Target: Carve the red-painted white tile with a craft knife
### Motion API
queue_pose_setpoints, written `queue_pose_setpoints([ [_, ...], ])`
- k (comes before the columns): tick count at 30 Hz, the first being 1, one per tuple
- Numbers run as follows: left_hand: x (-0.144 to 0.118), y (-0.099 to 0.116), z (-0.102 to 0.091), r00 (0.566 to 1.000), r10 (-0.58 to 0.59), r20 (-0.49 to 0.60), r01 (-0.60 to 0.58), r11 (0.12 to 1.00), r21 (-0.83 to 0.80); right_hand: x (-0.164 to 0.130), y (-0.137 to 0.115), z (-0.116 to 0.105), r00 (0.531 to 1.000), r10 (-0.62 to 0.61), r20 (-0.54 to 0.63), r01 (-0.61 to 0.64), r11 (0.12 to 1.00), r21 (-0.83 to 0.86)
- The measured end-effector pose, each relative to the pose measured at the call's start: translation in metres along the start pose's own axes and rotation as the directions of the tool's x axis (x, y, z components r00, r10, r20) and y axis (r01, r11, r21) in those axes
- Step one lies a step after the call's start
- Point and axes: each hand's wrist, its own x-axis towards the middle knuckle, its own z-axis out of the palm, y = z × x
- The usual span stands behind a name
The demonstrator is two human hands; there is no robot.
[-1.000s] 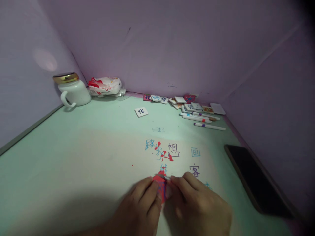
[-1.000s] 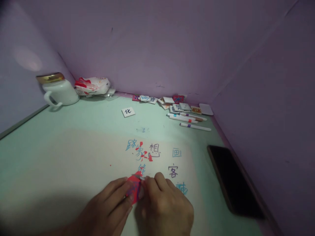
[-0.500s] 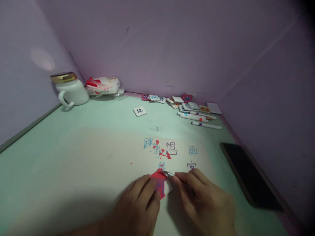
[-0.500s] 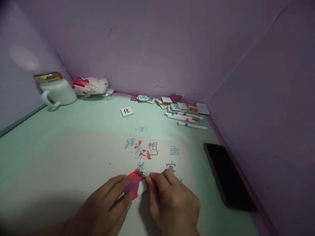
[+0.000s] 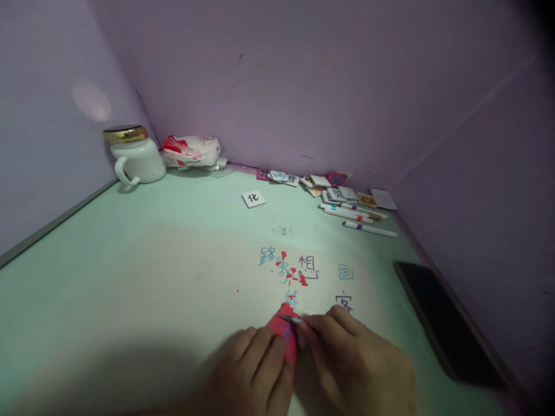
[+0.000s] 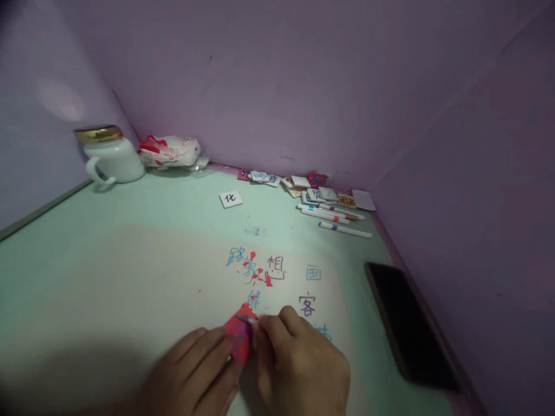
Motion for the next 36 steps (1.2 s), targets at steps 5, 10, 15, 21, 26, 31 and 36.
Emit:
queue_pose_setpoints([
  [5,-0.001,-0.004,0.001,0.996,0.085,-0.019,-0.085,0.996,0.013,0.003,-0.004,-0.002,0.999,-0.032,0.023,0.033,0.999,-0.037],
  [10,-0.002,-0.003,0.006,0.997,0.071,-0.043,-0.071,0.997,0.010,0.002,-0.010,0.002,0.999,0.038,0.033,-0.036,0.998,-0.048],
  [15,-0.001,0.001,0.010,0.997,0.025,-0.075,-0.026,1.000,-0.014,0.000,-0.012,0.011,0.994,0.108,0.002,-0.108,0.994,-0.036],
  [21,0.004,-0.001,0.006,0.999,0.036,-0.040,-0.036,0.999,-0.008,-0.003,0.017,0.019,0.983,0.146,-0.113,-0.164,0.973,-0.163],
  [26,0.005,0.000,0.006,0.999,0.031,-0.042,-0.032,0.999,-0.018,-0.005,0.024,0.011,0.972,0.221,-0.073,-0.218,0.975,0.052],
  [31,0.002,0.001,0.005,0.998,0.069,-0.011,-0.069,0.997,0.037,-0.004,0.007,0.004,0.998,0.065,-0.007,-0.064,0.992,0.110],
  [36,0.001,-0.002,0.004,0.996,0.095,0.001,-0.094,0.995,0.044,0.000,0.003,0.003,0.999,0.021,0.045,-0.024,0.997,0.079],
])
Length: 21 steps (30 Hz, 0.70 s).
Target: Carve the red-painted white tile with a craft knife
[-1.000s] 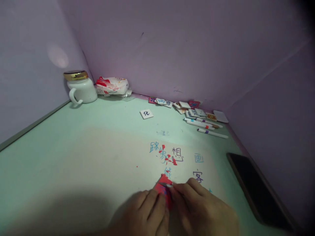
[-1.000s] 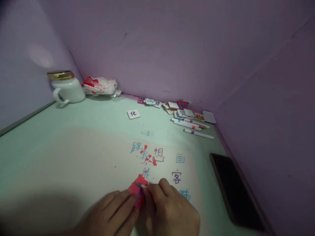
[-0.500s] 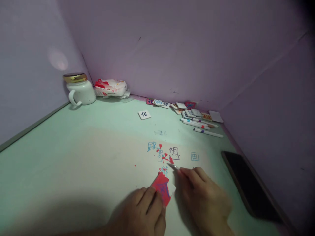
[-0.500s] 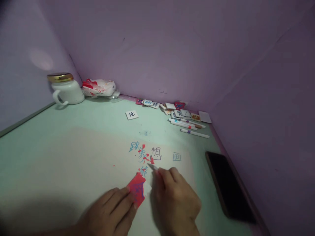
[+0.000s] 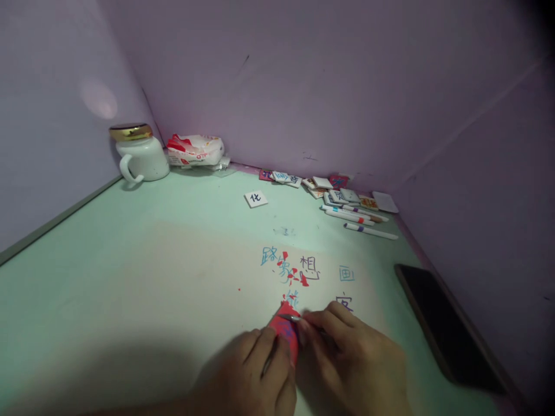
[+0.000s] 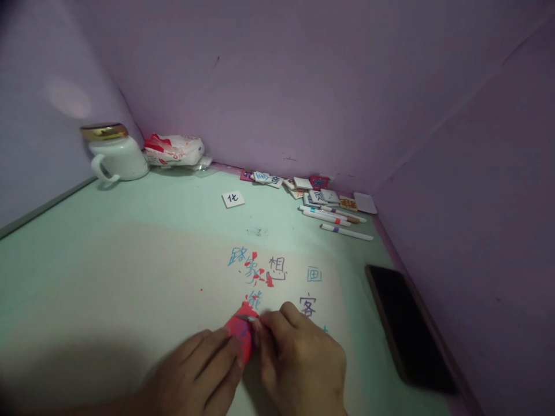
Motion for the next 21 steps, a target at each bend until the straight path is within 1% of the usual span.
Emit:
queue_pose_setpoints([
  [5,0.001,-0.001,0.001,1.000,0.000,0.017,0.001,0.999,-0.045,0.006,0.003,0.000,0.999,0.009,0.042,-0.008,0.999,-0.032],
  [8,0.001,0.000,0.002,1.000,-0.018,-0.001,0.017,0.998,-0.061,0.007,0.004,0.000,1.000,0.016,0.024,-0.015,0.999,-0.031],
  [12,0.002,0.001,0.003,0.999,-0.038,-0.023,0.037,0.997,-0.075,0.005,0.002,0.002,0.999,0.028,0.028,-0.028,1.000,0.008],
  [15,0.004,0.000,-0.001,1.000,-0.022,-0.018,0.021,0.995,-0.099,0.005,0.004,0.006,0.999,0.051,0.017,-0.051,0.999,0.004],
  [17,0.005,-0.001,-0.004,1.000,-0.006,0.019,0.008,0.992,-0.124,0.005,0.011,0.009,0.996,0.081,-0.023,-0.082,0.995,-0.053],
  [19,0.006,-0.001,-0.007,0.999,-0.010,0.051,0.018,0.989,-0.150,0.003,0.021,0.012,0.988,0.116,-0.106,-0.126,0.988,-0.085],
  [20,0.006,-0.001,-0.008,0.998,-0.029,0.059,0.038,0.986,-0.160,0.002,0.027,0.012,0.977,0.145,-0.156,-0.155,0.987,-0.049],
  [21,0.006,0.000,-0.008,0.997,-0.043,0.064,0.053,0.984,-0.169,0.001,0.032,0.013,0.962,0.193,-0.195,-0.192,0.981,0.024],
])
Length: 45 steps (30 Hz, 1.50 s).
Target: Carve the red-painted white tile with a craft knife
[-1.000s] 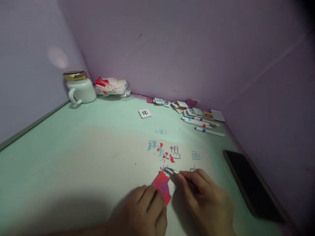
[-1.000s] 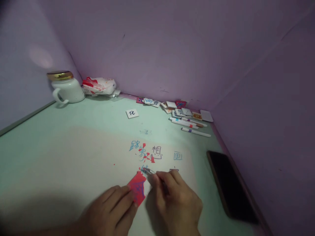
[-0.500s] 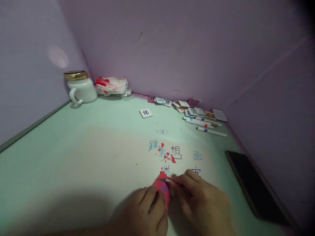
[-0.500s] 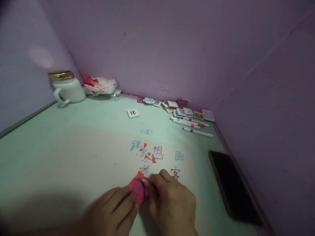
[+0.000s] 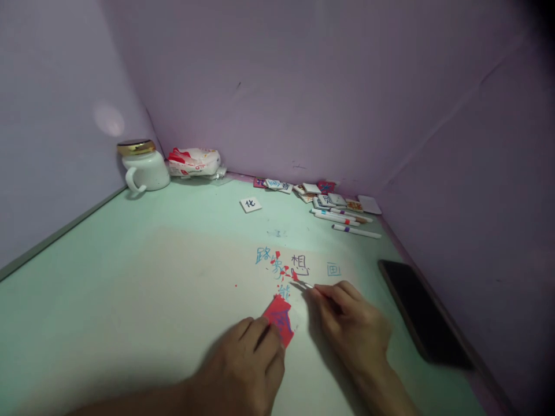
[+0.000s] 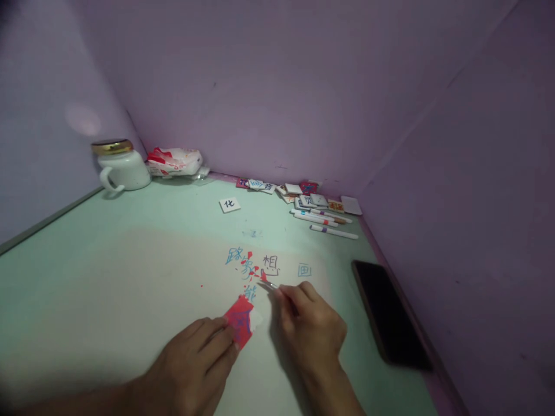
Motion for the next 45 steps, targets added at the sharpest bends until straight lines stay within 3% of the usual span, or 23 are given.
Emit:
queue_pose_setpoints([
  [2,0.000,0.000,0.000,1.000,0.003,-0.014,-0.004,1.000,-0.009,-0.002,0.007,-0.001,0.993,0.113,-0.034,-0.108,0.987,0.123],
  [5,0.002,0.001,-0.002,1.000,0.018,0.010,-0.018,1.000,0.007,-0.005,0.008,-0.003,0.982,0.180,0.048,-0.186,0.952,0.241],
  [8,0.008,0.001,-0.008,0.993,-0.102,0.055,0.102,0.995,0.000,-0.006,0.001,-0.003,0.977,0.193,0.091,-0.213,0.913,0.349],
  [11,0.011,-0.001,-0.010,0.969,-0.245,0.039,0.244,0.969,0.019,-0.004,-0.001,0.002,0.940,0.338,0.047,-0.321,0.829,0.457],
  [14,0.010,-0.005,-0.005,0.956,-0.283,0.076,0.284,0.959,-0.003,-0.001,0.002,0.007,0.892,0.451,0.032,-0.398,0.750,0.529],
  [16,0.008,-0.009,-0.002,0.956,-0.281,0.080,0.286,0.957,-0.055,0.001,0.004,0.006,0.894,0.448,0.028,-0.386,0.735,0.558],
  [21,0.009,-0.017,-0.001,0.943,-0.328,-0.059,0.308,0.925,-0.222,0.000,0.004,-0.008,0.939,0.338,0.055,-0.293,0.709,0.641],
  [24,0.011,-0.019,-0.002,0.941,-0.325,-0.092,0.297,0.926,-0.232,-0.003,-0.001,-0.011,0.960,0.272,0.062,-0.244,0.707,0.664],
  [33,0.009,-0.018,-0.001,0.955,-0.253,-0.156,0.221,0.955,-0.195,0.000,0.002,0.021,0.923,0.368,-0.109,-0.228,0.755,0.615],
  [45,0.009,-0.015,-0.002,0.961,-0.208,-0.182,0.184,0.973,-0.142,0.002,0.001,0.036,0.935,0.278,-0.220,-0.135,0.853,0.504],
])
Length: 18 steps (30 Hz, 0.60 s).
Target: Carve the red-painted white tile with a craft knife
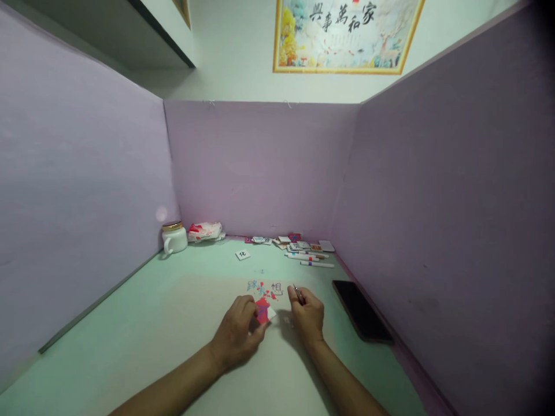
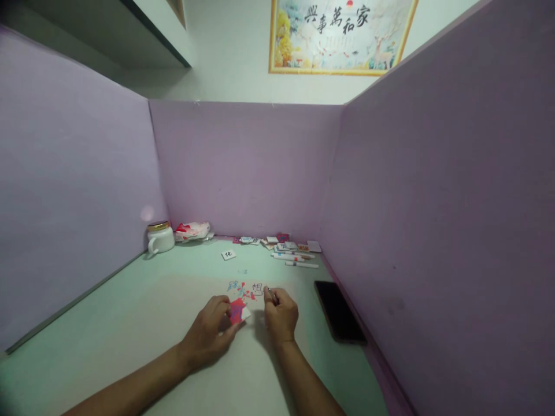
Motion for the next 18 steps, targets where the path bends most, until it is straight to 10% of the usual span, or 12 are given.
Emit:
queue_pose_setpoints([
  [18,-0.003,-0.004,0.003,0.998,-0.054,0.037,0.054,0.999,-0.004,0.000,0.011,-0.006,0.997,0.073,-0.015,-0.074,0.996,-0.047],
])
